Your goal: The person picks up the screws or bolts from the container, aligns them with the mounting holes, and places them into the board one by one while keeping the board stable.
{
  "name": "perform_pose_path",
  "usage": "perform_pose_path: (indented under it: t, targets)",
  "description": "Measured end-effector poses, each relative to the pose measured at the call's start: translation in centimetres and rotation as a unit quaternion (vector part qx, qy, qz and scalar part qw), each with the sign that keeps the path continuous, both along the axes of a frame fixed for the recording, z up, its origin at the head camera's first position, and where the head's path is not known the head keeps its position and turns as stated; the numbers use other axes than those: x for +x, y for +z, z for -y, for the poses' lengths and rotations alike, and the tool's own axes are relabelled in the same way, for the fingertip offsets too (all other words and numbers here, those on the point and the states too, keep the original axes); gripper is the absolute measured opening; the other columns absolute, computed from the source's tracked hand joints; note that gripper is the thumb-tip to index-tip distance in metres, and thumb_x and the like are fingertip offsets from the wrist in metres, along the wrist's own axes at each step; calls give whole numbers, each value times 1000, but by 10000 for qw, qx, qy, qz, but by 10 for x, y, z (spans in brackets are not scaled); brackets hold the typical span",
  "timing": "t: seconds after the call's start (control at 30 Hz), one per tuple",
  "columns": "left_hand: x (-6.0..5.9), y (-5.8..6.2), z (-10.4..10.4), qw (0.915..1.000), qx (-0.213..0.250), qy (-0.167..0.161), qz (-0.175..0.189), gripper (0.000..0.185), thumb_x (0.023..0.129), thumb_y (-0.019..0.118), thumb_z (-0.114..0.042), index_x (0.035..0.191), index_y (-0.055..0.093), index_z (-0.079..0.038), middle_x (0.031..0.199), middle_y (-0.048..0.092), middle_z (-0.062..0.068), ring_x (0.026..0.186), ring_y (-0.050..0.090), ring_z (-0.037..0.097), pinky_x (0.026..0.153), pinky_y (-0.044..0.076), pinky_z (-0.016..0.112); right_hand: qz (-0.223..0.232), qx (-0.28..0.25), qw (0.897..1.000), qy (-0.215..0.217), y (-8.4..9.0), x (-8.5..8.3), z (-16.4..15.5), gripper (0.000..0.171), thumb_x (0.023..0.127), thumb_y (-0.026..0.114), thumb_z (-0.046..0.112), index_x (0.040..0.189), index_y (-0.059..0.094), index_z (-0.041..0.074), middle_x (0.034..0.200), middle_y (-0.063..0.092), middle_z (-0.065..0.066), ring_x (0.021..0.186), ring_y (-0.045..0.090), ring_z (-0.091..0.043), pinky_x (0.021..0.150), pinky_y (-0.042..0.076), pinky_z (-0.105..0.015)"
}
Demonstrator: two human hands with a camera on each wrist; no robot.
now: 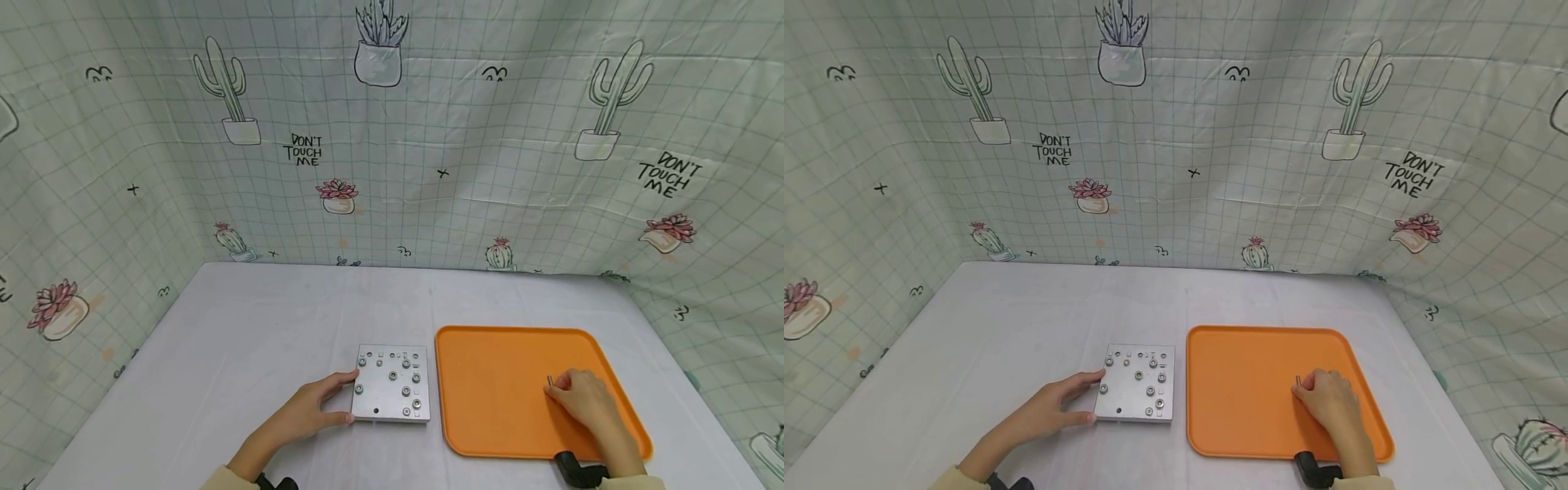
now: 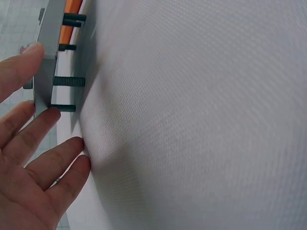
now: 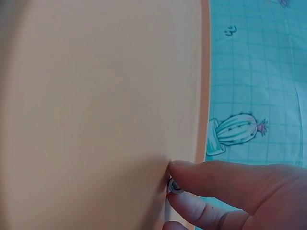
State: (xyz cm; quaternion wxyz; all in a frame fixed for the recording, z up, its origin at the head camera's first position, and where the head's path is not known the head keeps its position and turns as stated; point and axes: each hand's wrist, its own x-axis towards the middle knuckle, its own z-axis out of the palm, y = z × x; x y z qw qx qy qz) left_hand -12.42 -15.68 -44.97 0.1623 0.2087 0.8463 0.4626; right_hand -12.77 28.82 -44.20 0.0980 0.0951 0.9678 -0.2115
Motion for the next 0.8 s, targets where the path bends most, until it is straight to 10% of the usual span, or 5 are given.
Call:
perform_pose_path:
  t: [0.8]
  targets:
    - [1, 0, 0, 10000, 23, 16, -38, 65, 79, 73, -26, 135, 47, -7, 143, 42, 16, 131, 38, 41, 108, 33, 47, -1018, -589, 9909, 652, 25, -4, 37, 17, 84, 64, 17, 86, 62, 0, 90, 56, -14, 77, 48, -22, 62, 41, -28]
